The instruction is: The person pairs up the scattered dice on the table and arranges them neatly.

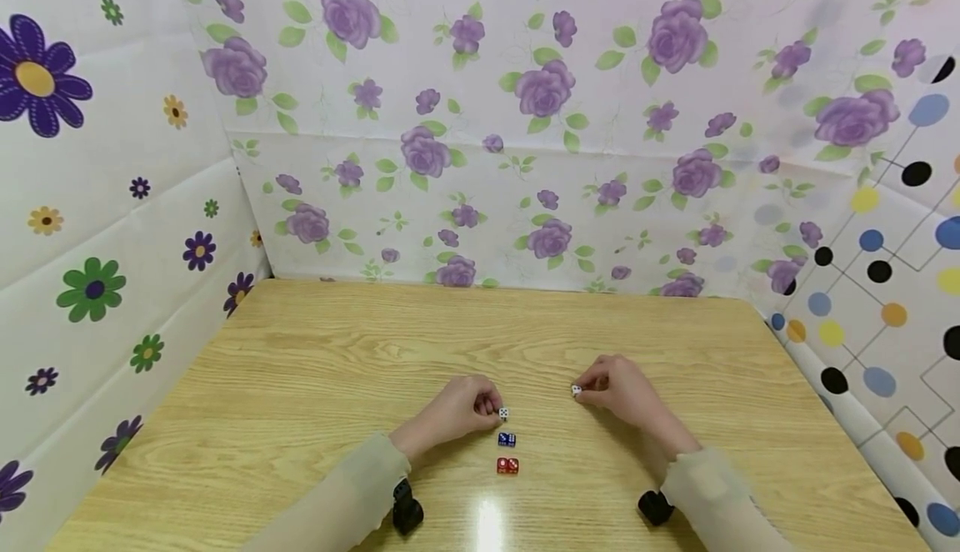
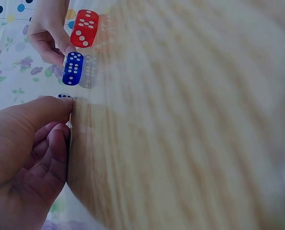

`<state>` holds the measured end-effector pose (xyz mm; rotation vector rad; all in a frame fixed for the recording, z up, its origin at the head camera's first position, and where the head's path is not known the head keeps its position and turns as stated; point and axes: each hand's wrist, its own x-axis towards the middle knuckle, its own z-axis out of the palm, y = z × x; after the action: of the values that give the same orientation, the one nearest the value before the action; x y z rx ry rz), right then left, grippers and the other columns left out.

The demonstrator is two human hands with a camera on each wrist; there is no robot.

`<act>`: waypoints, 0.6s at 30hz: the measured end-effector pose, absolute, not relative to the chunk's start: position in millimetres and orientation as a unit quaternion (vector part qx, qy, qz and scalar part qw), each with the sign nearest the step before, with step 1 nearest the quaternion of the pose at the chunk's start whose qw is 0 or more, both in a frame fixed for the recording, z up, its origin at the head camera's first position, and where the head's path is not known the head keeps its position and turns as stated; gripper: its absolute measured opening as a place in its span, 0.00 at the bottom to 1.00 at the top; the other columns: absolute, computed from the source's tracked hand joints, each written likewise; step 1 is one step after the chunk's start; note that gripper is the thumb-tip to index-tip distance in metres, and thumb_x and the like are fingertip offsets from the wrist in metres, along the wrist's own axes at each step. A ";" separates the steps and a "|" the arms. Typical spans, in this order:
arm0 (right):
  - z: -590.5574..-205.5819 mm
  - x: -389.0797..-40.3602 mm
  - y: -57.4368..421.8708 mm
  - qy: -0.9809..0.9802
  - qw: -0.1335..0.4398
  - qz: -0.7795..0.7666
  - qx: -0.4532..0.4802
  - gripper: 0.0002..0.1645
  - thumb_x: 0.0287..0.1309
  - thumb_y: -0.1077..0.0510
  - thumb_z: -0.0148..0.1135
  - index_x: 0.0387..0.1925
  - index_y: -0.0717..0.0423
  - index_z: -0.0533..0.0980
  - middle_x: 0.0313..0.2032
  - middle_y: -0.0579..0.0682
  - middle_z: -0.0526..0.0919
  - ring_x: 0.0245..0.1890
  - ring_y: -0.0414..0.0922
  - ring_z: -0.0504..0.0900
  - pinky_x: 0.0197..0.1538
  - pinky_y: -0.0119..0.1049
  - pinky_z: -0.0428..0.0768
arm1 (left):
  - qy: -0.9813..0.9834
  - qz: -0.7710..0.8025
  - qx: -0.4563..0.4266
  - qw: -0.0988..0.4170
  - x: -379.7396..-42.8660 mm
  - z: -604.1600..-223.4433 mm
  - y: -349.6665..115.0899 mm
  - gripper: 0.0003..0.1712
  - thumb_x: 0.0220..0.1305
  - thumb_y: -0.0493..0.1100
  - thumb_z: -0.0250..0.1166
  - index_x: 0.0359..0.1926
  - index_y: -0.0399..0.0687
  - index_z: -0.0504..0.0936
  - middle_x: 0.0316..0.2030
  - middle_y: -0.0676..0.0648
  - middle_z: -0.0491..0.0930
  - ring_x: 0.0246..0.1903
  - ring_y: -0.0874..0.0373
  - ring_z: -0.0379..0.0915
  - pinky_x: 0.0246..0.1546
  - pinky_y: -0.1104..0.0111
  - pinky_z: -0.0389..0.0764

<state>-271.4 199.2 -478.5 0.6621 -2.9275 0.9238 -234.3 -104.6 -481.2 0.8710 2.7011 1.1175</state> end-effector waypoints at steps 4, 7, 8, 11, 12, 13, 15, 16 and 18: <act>-480.8 -269.7 192.7 -0.926 -0.011 0.312 0.212 0.08 0.53 0.55 0.74 0.37 0.45 0.87 0.29 0.41 0.82 0.27 0.36 0.72 0.30 0.28 0.72 | 0.885 0.367 0.282 0.051 -233.2 -480.9 -104.2 0.04 0.58 0.37 0.71 0.34 0.44 0.83 0.30 0.52 0.81 0.27 0.71 0.70 0.31 0.78 0.76; -481.2 -268.3 191.3 -0.920 -0.022 0.331 0.211 0.11 0.53 0.55 0.74 0.40 0.48 0.86 0.29 0.41 0.82 0.27 0.36 0.74 0.30 0.28 0.74 | 0.885 0.368 0.281 0.055 -232.7 -480.5 -103.9 0.04 0.58 0.37 0.71 0.34 0.44 0.83 0.30 0.52 0.81 0.27 0.71 0.70 0.31 0.78 0.76; -481.1 -267.9 191.5 -0.917 -0.024 0.338 0.211 0.11 0.53 0.56 0.74 0.41 0.48 0.86 0.29 0.42 0.83 0.27 0.36 0.75 0.31 0.28 0.75 | 0.885 0.367 0.281 0.055 -232.7 -480.4 -103.8 0.04 0.58 0.37 0.71 0.34 0.44 0.83 0.30 0.52 0.81 0.27 0.71 0.70 0.31 0.78 0.76; -481.0 -266.6 192.3 -0.913 -0.027 0.354 0.203 0.10 0.53 0.55 0.74 0.38 0.47 0.85 0.30 0.42 0.83 0.28 0.36 0.77 0.32 0.28 0.77 | 0.884 0.368 0.283 0.052 -233.1 -480.2 -104.1 0.04 0.58 0.36 0.71 0.34 0.44 0.84 0.30 0.52 0.81 0.27 0.71 0.71 0.31 0.78 0.77; -481.1 -266.3 192.6 -0.912 -0.026 0.357 0.201 0.08 0.52 0.55 0.74 0.37 0.46 0.85 0.30 0.42 0.83 0.29 0.36 0.77 0.33 0.28 0.77 | 0.884 0.368 0.283 0.050 -233.3 -480.2 -104.2 0.04 0.58 0.36 0.71 0.34 0.44 0.83 0.30 0.52 0.81 0.27 0.71 0.71 0.31 0.78 0.77; -481.2 -266.0 192.9 -0.912 -0.024 0.358 0.199 0.07 0.52 0.55 0.74 0.35 0.45 0.84 0.30 0.41 0.84 0.29 0.36 0.77 0.33 0.28 0.77 | 0.884 0.367 0.284 0.049 -233.5 -480.2 -104.4 0.04 0.58 0.36 0.71 0.34 0.44 0.84 0.30 0.52 0.81 0.27 0.71 0.71 0.31 0.78 0.77; -481.7 -265.3 192.9 -0.912 -0.020 0.359 0.195 0.06 0.53 0.55 0.74 0.33 0.43 0.84 0.30 0.41 0.84 0.28 0.36 0.77 0.33 0.28 0.77 | 0.885 0.367 0.284 0.047 -233.7 -480.2 -104.8 0.04 0.58 0.36 0.71 0.34 0.44 0.84 0.30 0.52 0.81 0.27 0.71 0.71 0.31 0.78 0.77; -482.0 -264.8 192.7 -0.912 -0.018 0.359 0.198 0.05 0.53 0.55 0.74 0.32 0.43 0.84 0.31 0.41 0.85 0.28 0.36 0.77 0.33 0.28 0.77 | 0.884 0.367 0.284 0.047 -233.8 -480.3 -105.0 0.04 0.58 0.36 0.71 0.34 0.44 0.83 0.30 0.52 0.81 0.27 0.71 0.71 0.31 0.78 0.77; -483.0 -264.4 191.7 -0.911 -0.013 0.360 0.202 0.04 0.53 0.55 0.74 0.32 0.44 0.85 0.32 0.42 0.85 0.29 0.36 0.78 0.34 0.28 0.77 | 0.884 0.367 0.283 0.048 -233.9 -480.2 -105.2 0.04 0.58 0.36 0.71 0.34 0.44 0.83 0.30 0.52 0.81 0.27 0.71 0.71 0.31 0.78 0.76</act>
<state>-264.4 191.7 -483.0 0.6402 -2.8851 1.1414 -233.9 -105.2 -480.2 0.8642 2.6970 1.1205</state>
